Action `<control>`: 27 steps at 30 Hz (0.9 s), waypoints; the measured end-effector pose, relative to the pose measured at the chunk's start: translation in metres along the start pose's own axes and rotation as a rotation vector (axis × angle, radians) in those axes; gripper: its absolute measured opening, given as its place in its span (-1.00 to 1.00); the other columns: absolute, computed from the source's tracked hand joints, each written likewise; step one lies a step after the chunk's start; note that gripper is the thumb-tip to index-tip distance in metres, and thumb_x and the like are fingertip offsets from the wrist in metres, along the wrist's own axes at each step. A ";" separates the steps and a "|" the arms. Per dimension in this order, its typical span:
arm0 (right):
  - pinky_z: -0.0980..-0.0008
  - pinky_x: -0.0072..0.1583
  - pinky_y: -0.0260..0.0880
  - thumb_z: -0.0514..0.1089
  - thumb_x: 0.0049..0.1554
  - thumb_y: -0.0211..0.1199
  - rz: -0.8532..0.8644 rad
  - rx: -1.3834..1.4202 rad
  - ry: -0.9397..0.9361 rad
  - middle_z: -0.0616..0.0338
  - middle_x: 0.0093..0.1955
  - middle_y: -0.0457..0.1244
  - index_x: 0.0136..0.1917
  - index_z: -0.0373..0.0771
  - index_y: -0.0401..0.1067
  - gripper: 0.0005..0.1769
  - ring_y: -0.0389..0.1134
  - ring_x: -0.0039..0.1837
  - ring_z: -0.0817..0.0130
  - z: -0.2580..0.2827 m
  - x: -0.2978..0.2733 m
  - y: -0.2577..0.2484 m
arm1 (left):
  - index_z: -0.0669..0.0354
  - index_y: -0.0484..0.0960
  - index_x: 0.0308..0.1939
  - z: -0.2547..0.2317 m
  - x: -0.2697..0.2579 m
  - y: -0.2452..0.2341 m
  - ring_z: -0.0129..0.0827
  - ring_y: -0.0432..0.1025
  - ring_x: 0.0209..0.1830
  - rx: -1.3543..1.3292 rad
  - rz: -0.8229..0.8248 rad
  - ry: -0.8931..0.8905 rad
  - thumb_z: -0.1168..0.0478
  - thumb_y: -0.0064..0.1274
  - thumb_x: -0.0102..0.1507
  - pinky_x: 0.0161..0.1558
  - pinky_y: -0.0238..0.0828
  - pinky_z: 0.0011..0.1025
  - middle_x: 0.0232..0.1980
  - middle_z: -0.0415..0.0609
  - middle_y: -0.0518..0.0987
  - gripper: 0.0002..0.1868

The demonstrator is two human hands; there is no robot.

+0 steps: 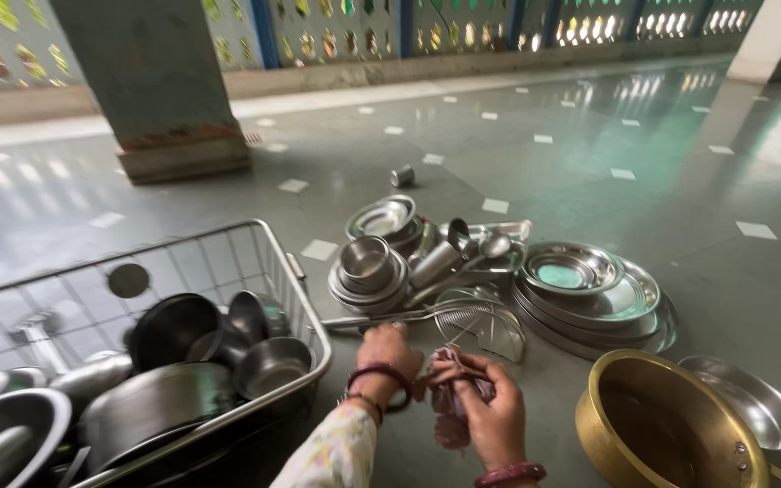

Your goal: The person sits on the floor and wipes various metal kitchen utensils, including cups, bowls, and a strainer, using a cloth. The person places the wiped items into a metal dish rack.

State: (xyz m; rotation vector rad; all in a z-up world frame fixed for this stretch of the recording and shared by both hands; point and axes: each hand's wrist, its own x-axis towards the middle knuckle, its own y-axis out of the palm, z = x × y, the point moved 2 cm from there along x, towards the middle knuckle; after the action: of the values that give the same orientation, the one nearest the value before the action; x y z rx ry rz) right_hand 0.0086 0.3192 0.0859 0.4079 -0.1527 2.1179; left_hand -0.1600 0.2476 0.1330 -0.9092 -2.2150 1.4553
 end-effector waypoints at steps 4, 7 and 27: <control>0.42 0.18 0.45 -0.37 0.09 0.26 0.012 0.122 0.082 0.08 0.06 0.46 0.16 -0.39 0.50 -0.66 0.47 0.10 0.40 -0.025 0.013 -0.002 | 0.01 0.51 0.23 0.015 0.064 0.029 -0.11 0.28 0.40 0.088 -0.153 0.003 0.17 0.07 0.20 0.23 0.43 -0.15 0.35 -0.07 0.41 -0.52; 0.40 0.18 0.46 -0.38 0.07 0.26 -0.028 0.132 0.154 0.08 0.06 0.45 0.16 -0.40 0.50 -0.65 0.47 0.09 0.41 -0.038 0.010 -0.011 | 0.02 0.46 0.27 0.029 0.100 0.048 -0.14 0.20 0.43 0.210 -0.151 0.041 0.14 0.13 0.14 0.21 0.40 -0.14 0.38 -0.06 0.36 -0.42; 0.44 0.11 0.47 -0.38 0.06 0.29 -0.042 0.098 0.140 0.11 0.01 0.45 0.11 -0.38 0.52 -0.69 0.46 0.03 0.44 -0.023 0.003 -0.017 | 0.03 0.66 -0.31 0.031 -0.009 0.090 -0.19 0.46 0.00 0.371 -0.405 0.284 0.27 0.01 0.15 0.26 0.19 -0.10 -0.17 -0.02 0.59 -0.88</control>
State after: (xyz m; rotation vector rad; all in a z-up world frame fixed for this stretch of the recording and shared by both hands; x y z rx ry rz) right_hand 0.0160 0.3373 0.0650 0.3156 0.0408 2.1097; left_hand -0.1427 0.2441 0.0392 -0.4747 -1.7183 1.3761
